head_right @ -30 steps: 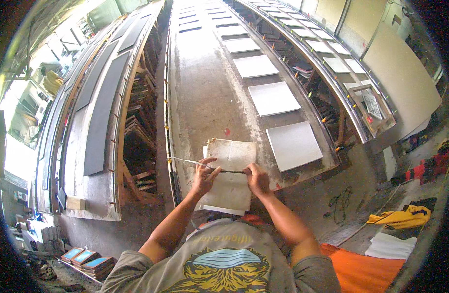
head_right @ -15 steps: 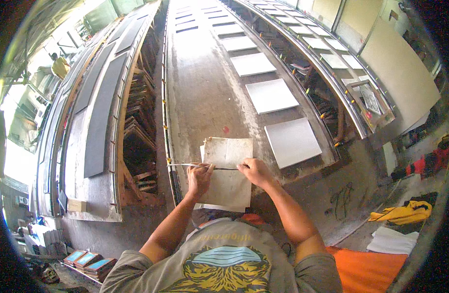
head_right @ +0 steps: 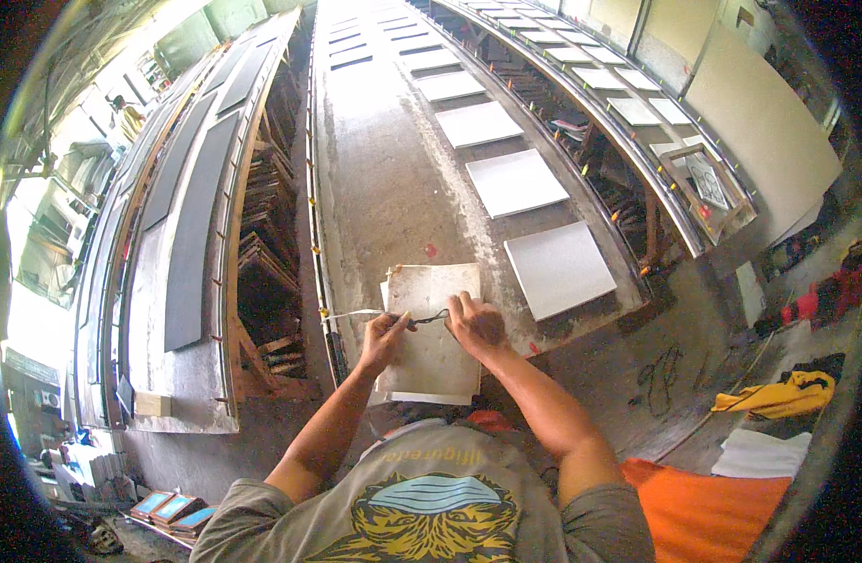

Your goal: The person gathers white square tiles from a drying rack, stacks them, and secures the stack with a green plastic tie. The person then places the bundled tiles on the floor and repeats the process with another set of tiles.

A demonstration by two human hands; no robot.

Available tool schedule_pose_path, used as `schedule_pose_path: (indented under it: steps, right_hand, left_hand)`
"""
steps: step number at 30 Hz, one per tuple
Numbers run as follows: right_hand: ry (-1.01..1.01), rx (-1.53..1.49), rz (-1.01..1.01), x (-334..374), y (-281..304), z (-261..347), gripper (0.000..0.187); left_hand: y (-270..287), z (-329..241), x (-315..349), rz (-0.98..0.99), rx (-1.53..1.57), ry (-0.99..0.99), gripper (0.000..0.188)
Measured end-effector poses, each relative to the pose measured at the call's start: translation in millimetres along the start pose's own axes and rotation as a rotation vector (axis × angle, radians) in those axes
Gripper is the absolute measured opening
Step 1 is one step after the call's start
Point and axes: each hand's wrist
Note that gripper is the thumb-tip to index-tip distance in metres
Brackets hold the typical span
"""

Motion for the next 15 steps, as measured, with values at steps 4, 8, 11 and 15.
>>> schedule_pose_path:
  steps: [4, 8, 11, 15]
  right_hand:
    - [0.128, 0.134, 0.100, 12.6, -21.9, -11.0, 0.014]
    - [0.023, -0.045, 0.173, 6.2, 3.1, -12.3, 0.016]
    - [0.072, -0.323, 0.236, 1.0, 29.2, -23.4, 0.021]
    - [-0.260, -0.866, 0.405, -7.2, 62.2, -40.1, 0.029]
  left_hand:
    - [-0.9, -2.0, 1.8, 0.010, 0.004, 0.033, 0.033]
    - [-0.5, -0.7, -0.5, -0.041, -0.048, 0.105, 0.035]
    - [-5.5, -1.8, -1.4, -0.075, -0.047, 0.144, 0.037]
    - [-6.0, -3.3, -0.7, -0.064, -0.135, 0.132, 0.036]
Point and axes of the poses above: each hand's wrist, its own x-axis away from the middle knuckle, its own y-axis out of the back of the hand, z = x × y, and after that the axes turned 9 degrees about y, right-handed
